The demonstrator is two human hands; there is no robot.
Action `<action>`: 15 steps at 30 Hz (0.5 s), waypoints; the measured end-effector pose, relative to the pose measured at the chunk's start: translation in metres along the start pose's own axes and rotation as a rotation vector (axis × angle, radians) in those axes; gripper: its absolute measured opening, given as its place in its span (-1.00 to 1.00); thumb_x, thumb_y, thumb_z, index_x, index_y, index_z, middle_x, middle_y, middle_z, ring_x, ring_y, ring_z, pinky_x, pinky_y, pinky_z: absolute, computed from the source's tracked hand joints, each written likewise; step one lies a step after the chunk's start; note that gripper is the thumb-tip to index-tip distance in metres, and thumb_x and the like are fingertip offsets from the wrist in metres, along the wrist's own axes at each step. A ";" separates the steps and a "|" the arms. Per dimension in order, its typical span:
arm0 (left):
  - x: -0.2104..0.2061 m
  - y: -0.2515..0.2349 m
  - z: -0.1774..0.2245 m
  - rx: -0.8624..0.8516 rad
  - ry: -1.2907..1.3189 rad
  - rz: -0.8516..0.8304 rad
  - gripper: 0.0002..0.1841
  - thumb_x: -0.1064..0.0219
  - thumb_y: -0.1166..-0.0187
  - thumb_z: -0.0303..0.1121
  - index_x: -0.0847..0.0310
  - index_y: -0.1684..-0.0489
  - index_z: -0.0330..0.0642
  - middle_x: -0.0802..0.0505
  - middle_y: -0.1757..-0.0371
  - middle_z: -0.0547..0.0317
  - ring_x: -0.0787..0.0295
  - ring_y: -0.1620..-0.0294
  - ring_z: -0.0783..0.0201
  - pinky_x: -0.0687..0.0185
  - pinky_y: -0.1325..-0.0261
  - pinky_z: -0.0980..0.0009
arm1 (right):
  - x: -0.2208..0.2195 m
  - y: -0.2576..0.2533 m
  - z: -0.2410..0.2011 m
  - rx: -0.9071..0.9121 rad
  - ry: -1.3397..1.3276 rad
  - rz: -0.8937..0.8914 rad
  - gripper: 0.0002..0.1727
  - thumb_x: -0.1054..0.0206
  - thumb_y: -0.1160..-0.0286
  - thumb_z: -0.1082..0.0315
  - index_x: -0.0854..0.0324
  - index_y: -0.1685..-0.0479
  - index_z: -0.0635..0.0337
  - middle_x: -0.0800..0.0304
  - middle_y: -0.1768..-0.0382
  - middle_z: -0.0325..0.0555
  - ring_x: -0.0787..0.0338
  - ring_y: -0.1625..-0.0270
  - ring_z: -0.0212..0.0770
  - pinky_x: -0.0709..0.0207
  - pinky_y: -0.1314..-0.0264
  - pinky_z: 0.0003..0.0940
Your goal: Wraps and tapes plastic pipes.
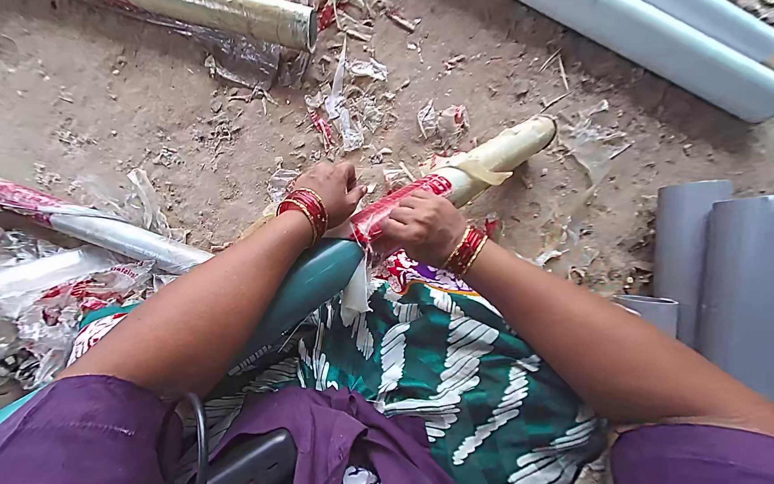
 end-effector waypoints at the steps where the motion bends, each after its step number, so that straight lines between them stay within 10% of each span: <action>1: 0.000 0.000 0.000 -0.002 -0.001 -0.005 -0.57 -0.13 -0.83 -0.07 -0.64 -0.12 -0.34 -0.81 0.08 -0.31 -0.78 -0.09 -0.29 -0.54 -0.19 -0.32 | -0.001 0.007 0.009 -0.019 0.000 -0.010 -0.86 -0.19 -0.32 0.61 -0.64 0.49 0.35 -0.75 0.55 0.14 -0.85 0.35 0.18 -0.65 0.24 0.06; 7: 0.002 -0.001 -0.002 -0.002 0.006 -0.020 -0.58 -0.13 -0.84 -0.09 -0.64 -0.13 -0.35 -0.81 0.05 -0.32 -0.77 -0.11 -0.30 -0.54 -0.20 -0.33 | -0.006 0.083 0.090 -0.296 0.091 -0.162 -0.85 -0.21 -0.27 0.72 -0.69 0.33 0.46 -0.84 0.32 0.34 -0.88 0.16 0.39 -0.66 0.12 0.26; 11: -0.001 0.000 0.000 0.002 -0.002 -0.037 -0.57 -0.12 -0.84 -0.08 -0.64 -0.15 -0.32 -0.81 0.03 -0.32 -0.77 -0.14 -0.30 -0.53 -0.21 -0.33 | -0.012 0.150 0.132 -0.804 0.184 -0.672 -0.83 -0.28 -0.46 0.65 -0.74 0.09 0.48 -0.84 0.09 0.42 -0.81 -0.10 0.45 -0.52 -0.19 0.36; 15: -0.001 0.000 -0.002 -0.001 0.014 -0.031 -0.56 -0.11 -0.84 -0.06 -0.66 -0.17 -0.33 -0.82 -0.03 -0.34 -0.76 -0.19 -0.32 -0.51 -0.26 -0.35 | 0.024 0.099 0.106 -0.969 0.067 -0.376 -0.80 -0.16 -0.57 0.59 -0.68 0.07 0.52 -0.80 0.04 0.51 -0.81 -0.13 0.52 -0.54 -0.13 0.47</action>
Point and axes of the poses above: each hand's wrist, its own y-axis away from the middle knuckle, its own x-axis out of the back of the hand, z = x × y, the point moved 8 cm from there along -y, towards the middle knuckle
